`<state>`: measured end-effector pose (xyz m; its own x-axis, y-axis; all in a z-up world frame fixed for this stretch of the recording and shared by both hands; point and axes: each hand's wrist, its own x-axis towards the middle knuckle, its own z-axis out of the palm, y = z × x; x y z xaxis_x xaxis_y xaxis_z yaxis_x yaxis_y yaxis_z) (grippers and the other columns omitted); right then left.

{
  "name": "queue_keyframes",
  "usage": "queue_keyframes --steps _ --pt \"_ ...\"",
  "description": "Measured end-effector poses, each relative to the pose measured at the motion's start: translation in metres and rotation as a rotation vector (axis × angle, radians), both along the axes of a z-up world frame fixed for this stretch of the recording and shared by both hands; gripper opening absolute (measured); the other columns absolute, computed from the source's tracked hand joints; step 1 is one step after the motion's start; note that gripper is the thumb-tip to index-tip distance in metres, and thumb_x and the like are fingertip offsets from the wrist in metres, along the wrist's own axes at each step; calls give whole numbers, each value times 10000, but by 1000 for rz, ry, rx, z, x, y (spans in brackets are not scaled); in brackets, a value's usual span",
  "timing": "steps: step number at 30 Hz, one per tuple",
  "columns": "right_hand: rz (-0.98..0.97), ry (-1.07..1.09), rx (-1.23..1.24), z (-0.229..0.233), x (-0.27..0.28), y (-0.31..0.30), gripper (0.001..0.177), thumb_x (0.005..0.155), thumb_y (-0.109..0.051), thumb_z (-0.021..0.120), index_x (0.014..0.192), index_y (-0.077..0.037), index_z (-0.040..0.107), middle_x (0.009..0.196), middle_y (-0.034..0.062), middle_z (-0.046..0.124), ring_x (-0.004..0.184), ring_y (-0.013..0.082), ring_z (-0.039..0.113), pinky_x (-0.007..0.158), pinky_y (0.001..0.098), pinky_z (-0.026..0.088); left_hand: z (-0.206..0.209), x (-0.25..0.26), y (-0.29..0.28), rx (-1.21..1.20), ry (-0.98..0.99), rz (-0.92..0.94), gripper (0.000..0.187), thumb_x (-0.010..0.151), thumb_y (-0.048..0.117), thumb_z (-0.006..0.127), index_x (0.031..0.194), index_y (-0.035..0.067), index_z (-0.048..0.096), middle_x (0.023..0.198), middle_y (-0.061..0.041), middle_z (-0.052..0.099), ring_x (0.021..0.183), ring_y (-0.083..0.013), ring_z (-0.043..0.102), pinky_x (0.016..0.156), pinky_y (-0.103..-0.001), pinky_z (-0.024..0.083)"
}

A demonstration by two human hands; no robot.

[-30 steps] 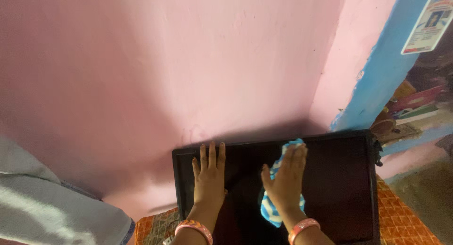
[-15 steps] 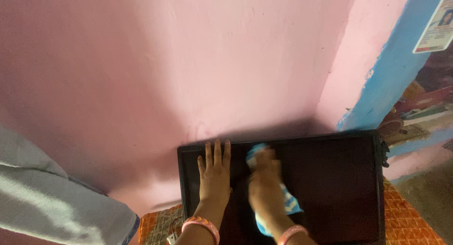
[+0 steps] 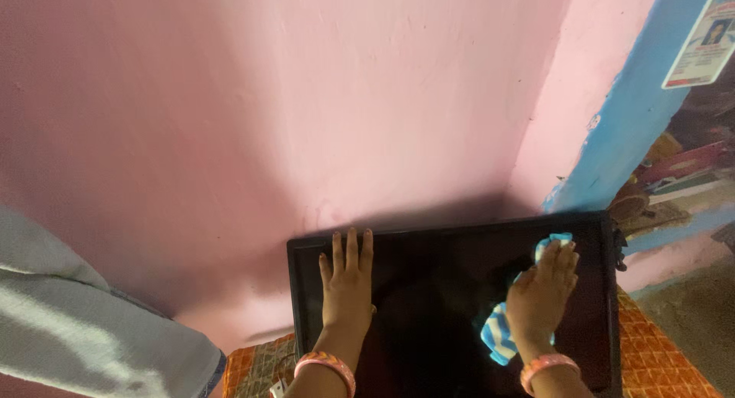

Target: The person wipes the screen and frame of a television with a cloth.

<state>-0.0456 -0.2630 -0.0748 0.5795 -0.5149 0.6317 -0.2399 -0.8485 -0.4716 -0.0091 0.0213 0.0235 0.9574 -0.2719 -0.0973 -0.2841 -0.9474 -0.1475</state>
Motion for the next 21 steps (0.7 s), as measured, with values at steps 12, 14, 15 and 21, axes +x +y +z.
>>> queue_keyframes --steps 12,14,15,21 --pt "1394 486 -470 -26 -51 98 660 901 -61 571 1515 26 346 1608 214 298 1530 352 245 1210 606 142 -2 0 -2 -2 28 43 1353 776 367 903 1615 157 -137 1691 -150 -47 1563 -364 0 1260 -527 169" --pt "1257 534 -500 -32 -50 66 630 901 14 532 1515 -50 407 1623 138 342 1520 305 282 1220 550 182 3 -2 -2 -23 9 20 1350 772 366 903 1619 150 -126 1693 -154 -48 1565 -366 4 1263 -482 186" --pt "1191 556 -516 -32 -48 50 634 901 52 512 1514 -88 437 1630 100 363 1515 282 300 1224 523 202 5 -3 -1 -34 -1 12 1349 770 365 903 1620 147 -121 1695 -156 -49 1566 -367 6 1264 -459 195" --pt "543 268 -141 11 -18 5 715 850 107 469 1532 -87 370 1582 155 351 1446 346 301 1212 481 240 -15 -13 23 -152 -21 -48 1212 832 294 836 1600 193 -96 1706 -62 -127 1554 -316 -21 1247 -465 142"
